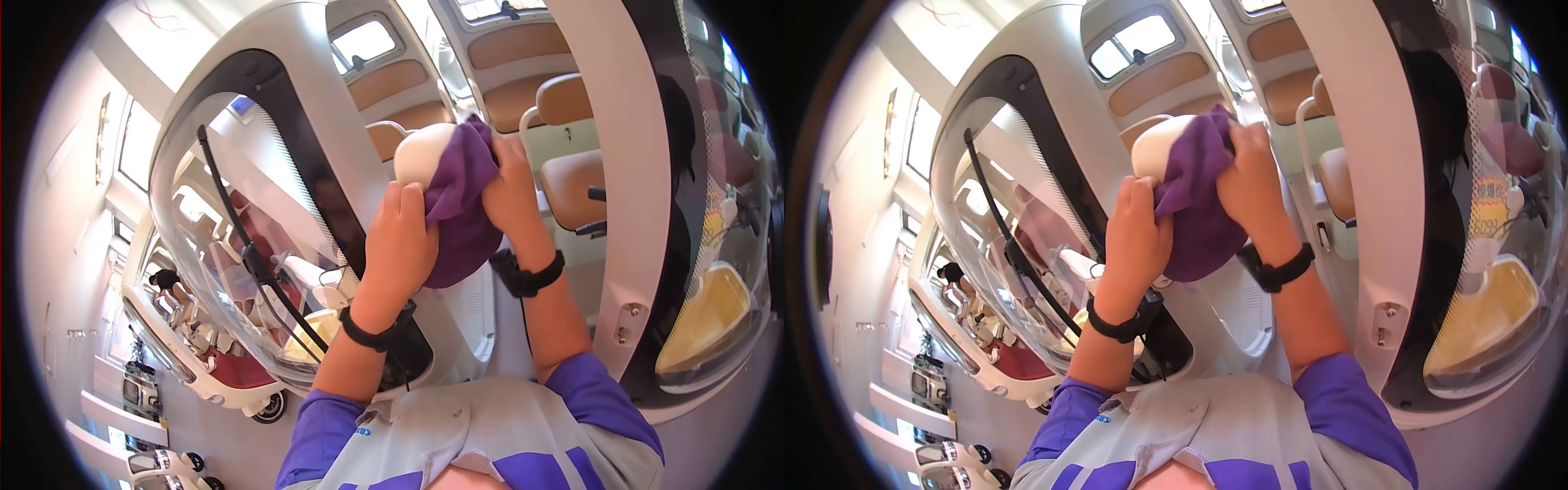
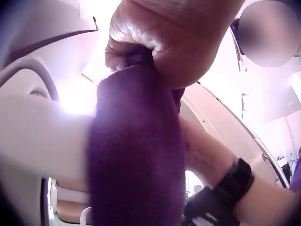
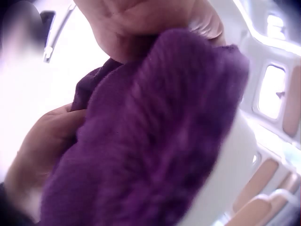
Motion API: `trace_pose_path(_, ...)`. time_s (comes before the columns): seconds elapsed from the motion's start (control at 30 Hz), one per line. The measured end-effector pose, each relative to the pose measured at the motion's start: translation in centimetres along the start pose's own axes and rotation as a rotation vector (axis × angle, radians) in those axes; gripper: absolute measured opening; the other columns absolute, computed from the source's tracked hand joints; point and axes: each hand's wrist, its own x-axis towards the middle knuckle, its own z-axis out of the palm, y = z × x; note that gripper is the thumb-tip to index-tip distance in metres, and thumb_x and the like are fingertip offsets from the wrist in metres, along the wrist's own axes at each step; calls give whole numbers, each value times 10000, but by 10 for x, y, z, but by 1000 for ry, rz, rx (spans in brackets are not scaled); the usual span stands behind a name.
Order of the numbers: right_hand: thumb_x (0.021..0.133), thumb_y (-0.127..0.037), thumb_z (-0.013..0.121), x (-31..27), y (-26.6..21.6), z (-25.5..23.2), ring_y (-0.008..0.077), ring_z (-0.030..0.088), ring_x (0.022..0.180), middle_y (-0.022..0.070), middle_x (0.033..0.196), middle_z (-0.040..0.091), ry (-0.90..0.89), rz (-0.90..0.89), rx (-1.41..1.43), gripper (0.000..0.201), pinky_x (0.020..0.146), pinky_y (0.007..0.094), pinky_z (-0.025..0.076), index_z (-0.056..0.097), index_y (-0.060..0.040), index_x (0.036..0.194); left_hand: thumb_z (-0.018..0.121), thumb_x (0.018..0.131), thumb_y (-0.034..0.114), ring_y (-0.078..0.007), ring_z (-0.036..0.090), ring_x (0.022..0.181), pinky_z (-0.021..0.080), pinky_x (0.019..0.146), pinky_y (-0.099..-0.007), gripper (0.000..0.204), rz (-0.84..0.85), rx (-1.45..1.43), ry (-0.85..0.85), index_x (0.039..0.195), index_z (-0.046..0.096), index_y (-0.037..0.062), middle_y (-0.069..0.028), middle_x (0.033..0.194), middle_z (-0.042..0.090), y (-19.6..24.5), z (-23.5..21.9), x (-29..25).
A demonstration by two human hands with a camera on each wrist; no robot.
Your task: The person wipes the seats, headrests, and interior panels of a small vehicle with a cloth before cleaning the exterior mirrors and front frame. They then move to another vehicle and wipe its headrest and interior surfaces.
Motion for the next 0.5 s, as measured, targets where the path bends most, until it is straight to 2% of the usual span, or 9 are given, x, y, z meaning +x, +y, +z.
trace_pose_path(0.03,880,-123,570,15,-3,2,403,561,1026,232,1041,553,-4,-84,56,314,907,427,457,599,16,1161,625,748,-25,-412,602,874,498,718,-470,388,-8,-6,46,1114,496,-13,-195,1015,543,-3,1,2)
trace_pose_path(0.1,879,-123,579,26,-12,5,402,562,1026,228,1051,556,-39,-131,97,321,910,428,458,597,13,1170,623,785,1,-434,600,868,490,713,-485,359,-30,-21,126,1113,475,-20,-217,1011,556,-11,6,0)
trace_pose_path(0.13,879,-123,584,28,-14,8,402,563,1026,226,1056,558,-59,-151,115,325,912,428,459,595,11,1174,616,808,19,-444,598,862,486,713,-492,341,-99,-78,105,1116,474,-17,-228,1000,566,-15,9,-6)
trace_pose_path(0.17,878,-137,605,24,-1,12,393,574,1005,221,1068,565,2,-179,87,333,910,424,464,593,1,1181,609,830,37,-455,596,857,481,713,-499,324,-171,-139,86,1120,474,-14,-240,989,576,-18,12,-12)
trace_pose_path(0.27,875,-132,611,-13,14,9,392,583,972,210,1059,571,69,73,31,336,871,426,476,593,-9,1187,578,886,80,-478,592,860,474,723,-511,276,-291,-232,44,1126,473,-8,-267,952,598,-20,13,-31)
trace_pose_path(0.3,870,-131,613,-25,7,6,390,583,960,204,1047,570,67,60,-23,341,851,427,480,594,-11,1189,566,903,92,-484,590,864,472,728,-514,261,-312,-247,30,1127,474,-6,-274,938,604,-21,12,-35)
trace_pose_path(0.4,857,-125,616,-30,-27,6,382,585,926,187,1009,564,34,-38,-128,354,798,430,487,597,-17,1194,562,911,109,-501,578,867,469,735,-513,266,-281,-275,-11,1130,467,-8,-287,931,594,-31,8,-30)
trace_pose_path(0.5,849,-113,621,-3,-64,8,362,584,906,164,960,544,-72,-227,-174,363,762,422,492,598,-21,1199,569,921,125,-422,631,832,493,719,-455,293,-341,-412,26,1163,465,-4,-227,925,627,-40,0,-11)
